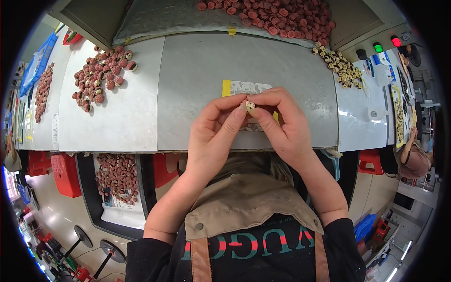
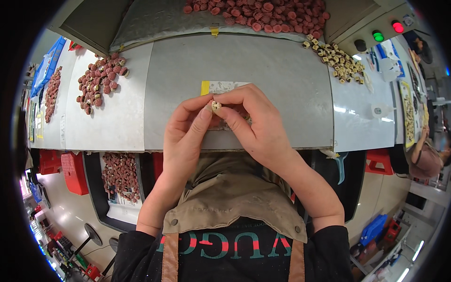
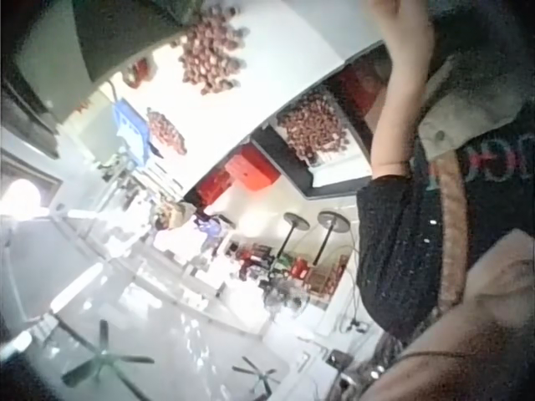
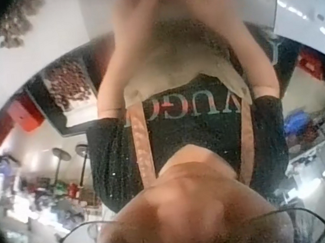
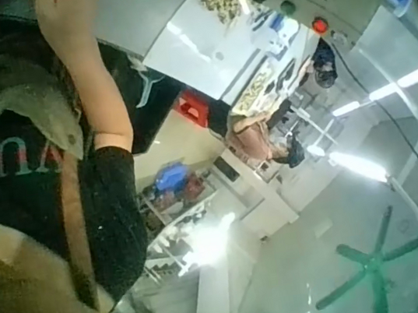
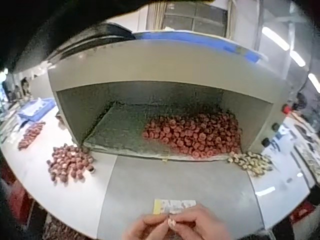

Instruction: The person dispenses liquid from a bottle onto a pad, then repeatedly dips small figurine pieces into the liquid and attaches them to pink base pieces by hand.

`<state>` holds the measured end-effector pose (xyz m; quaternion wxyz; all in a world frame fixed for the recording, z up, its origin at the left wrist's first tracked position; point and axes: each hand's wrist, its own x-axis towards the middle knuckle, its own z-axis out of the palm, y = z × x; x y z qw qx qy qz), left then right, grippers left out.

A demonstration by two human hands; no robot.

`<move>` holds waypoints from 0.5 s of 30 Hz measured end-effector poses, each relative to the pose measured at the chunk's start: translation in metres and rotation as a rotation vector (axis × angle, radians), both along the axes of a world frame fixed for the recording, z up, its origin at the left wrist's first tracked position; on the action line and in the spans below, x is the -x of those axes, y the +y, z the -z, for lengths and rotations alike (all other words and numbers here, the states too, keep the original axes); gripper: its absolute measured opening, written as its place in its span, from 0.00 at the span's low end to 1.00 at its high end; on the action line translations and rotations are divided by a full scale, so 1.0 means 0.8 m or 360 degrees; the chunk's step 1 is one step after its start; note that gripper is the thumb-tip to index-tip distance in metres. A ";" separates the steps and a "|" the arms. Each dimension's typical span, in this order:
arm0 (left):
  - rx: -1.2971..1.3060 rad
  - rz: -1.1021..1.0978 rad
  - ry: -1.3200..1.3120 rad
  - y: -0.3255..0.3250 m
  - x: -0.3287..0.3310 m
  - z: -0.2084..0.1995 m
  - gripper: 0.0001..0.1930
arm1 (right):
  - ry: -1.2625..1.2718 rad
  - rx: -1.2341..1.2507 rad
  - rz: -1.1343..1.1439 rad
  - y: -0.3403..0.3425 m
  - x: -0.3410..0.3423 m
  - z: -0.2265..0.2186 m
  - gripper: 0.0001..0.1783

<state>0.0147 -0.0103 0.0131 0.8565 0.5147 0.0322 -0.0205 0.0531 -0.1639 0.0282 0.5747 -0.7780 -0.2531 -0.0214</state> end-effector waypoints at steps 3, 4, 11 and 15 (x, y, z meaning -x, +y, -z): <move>-0.0012 0.0086 0.0083 0.003 -0.001 0.000 0.15 | -0.0264 0.0102 0.0061 -0.003 0.001 0.014 0.13; -0.0012 0.0089 0.0082 0.007 -0.004 0.000 0.15 | -0.0618 0.0310 0.0109 -0.004 0.001 0.015 0.14; 0.0146 0.0229 0.0207 0.010 -0.007 -0.006 0.18 | -0.0597 0.0366 0.0106 -0.003 -0.005 -0.013 0.18; -0.0069 0.0077 0.0072 -0.006 0.003 -0.011 0.24 | -0.0632 0.0485 -0.0067 -0.013 -0.011 -0.003 0.20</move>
